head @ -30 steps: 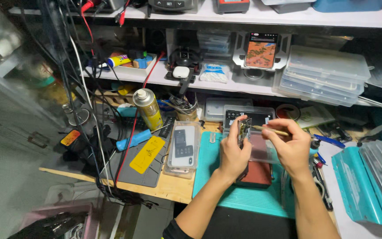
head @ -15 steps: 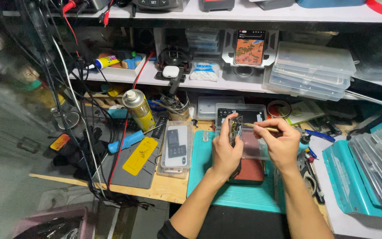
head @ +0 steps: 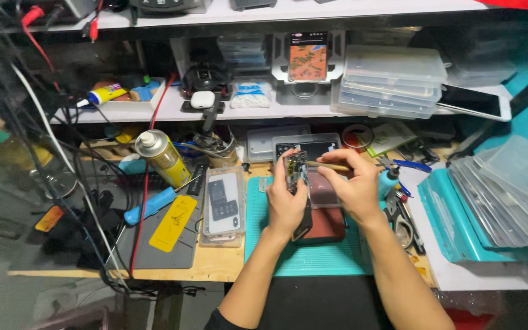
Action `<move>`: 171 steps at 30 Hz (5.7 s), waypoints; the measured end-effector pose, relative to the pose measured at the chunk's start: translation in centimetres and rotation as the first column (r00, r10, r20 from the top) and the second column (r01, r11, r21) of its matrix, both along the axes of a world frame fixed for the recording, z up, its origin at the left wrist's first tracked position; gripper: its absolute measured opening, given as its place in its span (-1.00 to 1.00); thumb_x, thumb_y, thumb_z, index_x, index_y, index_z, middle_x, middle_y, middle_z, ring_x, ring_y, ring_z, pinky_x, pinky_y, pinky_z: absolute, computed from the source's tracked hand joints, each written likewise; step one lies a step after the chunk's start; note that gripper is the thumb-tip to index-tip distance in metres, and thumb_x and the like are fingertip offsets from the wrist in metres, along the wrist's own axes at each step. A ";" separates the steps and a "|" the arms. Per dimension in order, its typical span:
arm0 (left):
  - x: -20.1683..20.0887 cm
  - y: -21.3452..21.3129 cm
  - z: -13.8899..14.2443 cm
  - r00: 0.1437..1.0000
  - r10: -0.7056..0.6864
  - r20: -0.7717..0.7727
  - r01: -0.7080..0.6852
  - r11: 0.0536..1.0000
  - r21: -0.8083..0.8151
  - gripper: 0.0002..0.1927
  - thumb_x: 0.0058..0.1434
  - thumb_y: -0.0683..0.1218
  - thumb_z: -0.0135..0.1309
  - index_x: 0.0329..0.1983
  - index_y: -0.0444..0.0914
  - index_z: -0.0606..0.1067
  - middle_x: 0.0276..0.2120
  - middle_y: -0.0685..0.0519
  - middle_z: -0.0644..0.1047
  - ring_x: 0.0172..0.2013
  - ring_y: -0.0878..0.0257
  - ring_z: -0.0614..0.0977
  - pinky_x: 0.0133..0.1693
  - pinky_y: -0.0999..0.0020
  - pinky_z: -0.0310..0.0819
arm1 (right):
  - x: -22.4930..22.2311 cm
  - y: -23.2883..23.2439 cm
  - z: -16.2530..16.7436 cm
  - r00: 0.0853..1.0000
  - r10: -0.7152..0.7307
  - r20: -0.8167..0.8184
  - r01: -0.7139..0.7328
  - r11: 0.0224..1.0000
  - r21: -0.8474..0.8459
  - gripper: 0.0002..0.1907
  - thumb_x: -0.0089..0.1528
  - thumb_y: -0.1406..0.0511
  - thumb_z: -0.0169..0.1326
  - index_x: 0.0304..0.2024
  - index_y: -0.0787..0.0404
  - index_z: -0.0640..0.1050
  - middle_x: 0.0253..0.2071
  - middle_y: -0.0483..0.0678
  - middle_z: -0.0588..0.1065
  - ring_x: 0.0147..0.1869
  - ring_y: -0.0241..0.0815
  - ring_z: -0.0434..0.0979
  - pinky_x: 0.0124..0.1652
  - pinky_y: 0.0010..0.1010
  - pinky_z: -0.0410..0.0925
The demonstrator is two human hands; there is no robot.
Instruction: The person repairs a smartphone at a workbench. They hold the opened phone with its back cover removed, use a small hand tool to work on the internal components and battery area, reposition the phone repeatedly, and finally align and press the back cover onto the phone body.
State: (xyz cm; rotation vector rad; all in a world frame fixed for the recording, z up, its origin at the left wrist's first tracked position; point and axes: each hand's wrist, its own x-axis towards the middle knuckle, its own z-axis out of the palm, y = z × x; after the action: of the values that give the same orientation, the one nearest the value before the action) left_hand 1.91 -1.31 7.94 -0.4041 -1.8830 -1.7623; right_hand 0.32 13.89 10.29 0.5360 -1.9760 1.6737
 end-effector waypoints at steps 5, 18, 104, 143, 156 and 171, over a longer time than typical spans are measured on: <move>-0.4 -0.6 -0.6 0.997 -0.075 -0.035 0.075 0.997 0.008 -0.35 0.20 -0.36 0.02 0.40 -0.31 0.25 0.14 -0.11 0.54 0.09 0.13 0.61 0.12 0.28 0.47 | 1.0 -0.3 1.1 0.998 -0.060 0.011 0.060 0.997 0.047 -0.83 0.16 0.51 0.26 -0.18 0.35 0.64 -0.22 -0.03 0.63 -0.15 -0.30 0.67 -0.12 -0.51 0.53; -1.1 -3.2 -2.1 0.994 -0.014 0.112 0.009 0.999 0.037 -0.40 0.18 -0.31 0.14 0.32 -0.35 0.33 -0.07 0.00 0.61 -0.10 0.33 0.64 -0.06 0.46 0.52 | 0.6 7.8 0.5 0.930 -0.278 0.239 0.217 0.943 0.253 -0.85 0.03 0.43 0.37 -0.36 0.35 0.67 -0.43 -0.04 0.65 -0.35 -0.34 0.64 -0.31 -0.55 0.46; 0.7 -0.6 2.3 0.991 0.131 0.015 -0.129 0.988 -0.090 -0.82 0.07 -0.18 0.34 -0.25 -0.25 0.63 -0.31 -0.04 0.53 -0.33 0.10 0.64 -0.28 0.26 0.49 | 1.2 3.8 1.9 0.969 0.033 0.243 -0.098 0.960 0.261 -0.84 0.15 0.33 0.27 -0.26 0.30 0.71 -0.50 -0.20 0.57 -0.47 -0.50 0.38 -0.47 -0.59 0.22; 0.6 -0.1 1.6 0.992 0.120 -0.036 -0.123 0.988 -0.091 -0.76 0.10 -0.24 0.28 -0.14 -0.26 0.61 -0.21 -0.04 0.55 -0.21 0.09 0.64 -0.18 0.29 0.51 | 1.8 3.4 3.2 0.992 -0.048 0.119 -0.006 0.909 0.418 -0.85 0.12 0.32 0.28 -0.29 0.25 0.71 -0.44 -0.08 0.63 -0.48 -0.37 0.45 -0.47 -0.49 0.28; -0.2 -0.8 0.1 0.999 -0.017 0.049 0.010 0.988 0.151 -0.20 0.17 -0.38 0.15 0.48 -0.30 0.17 0.06 -0.11 0.57 0.03 0.23 0.65 0.07 0.37 0.52 | 2.7 2.7 4.0 0.985 -0.172 -0.007 0.150 0.841 0.520 -0.81 0.13 0.31 0.21 -0.22 0.20 0.69 -0.34 -0.02 0.64 -0.39 -0.13 0.59 -0.39 -0.34 0.41; -0.1 -0.7 -0.1 0.999 -0.001 0.051 -0.005 0.991 0.133 -0.26 0.14 -0.38 0.17 0.42 -0.35 0.24 0.11 -0.12 0.56 0.04 0.23 0.63 0.09 0.37 0.49 | 2.8 1.9 3.8 0.983 -0.166 -0.077 0.179 0.785 0.593 -0.83 0.12 0.30 0.20 -0.25 0.15 0.70 -0.37 -0.02 0.61 -0.33 -0.04 0.63 -0.32 -0.31 0.43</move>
State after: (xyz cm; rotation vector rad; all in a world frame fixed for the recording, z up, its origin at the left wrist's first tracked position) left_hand 1.82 -2.06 7.87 -0.3099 -1.7858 -1.9009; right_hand 3.13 15.83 14.10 0.5585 -2.4510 0.8976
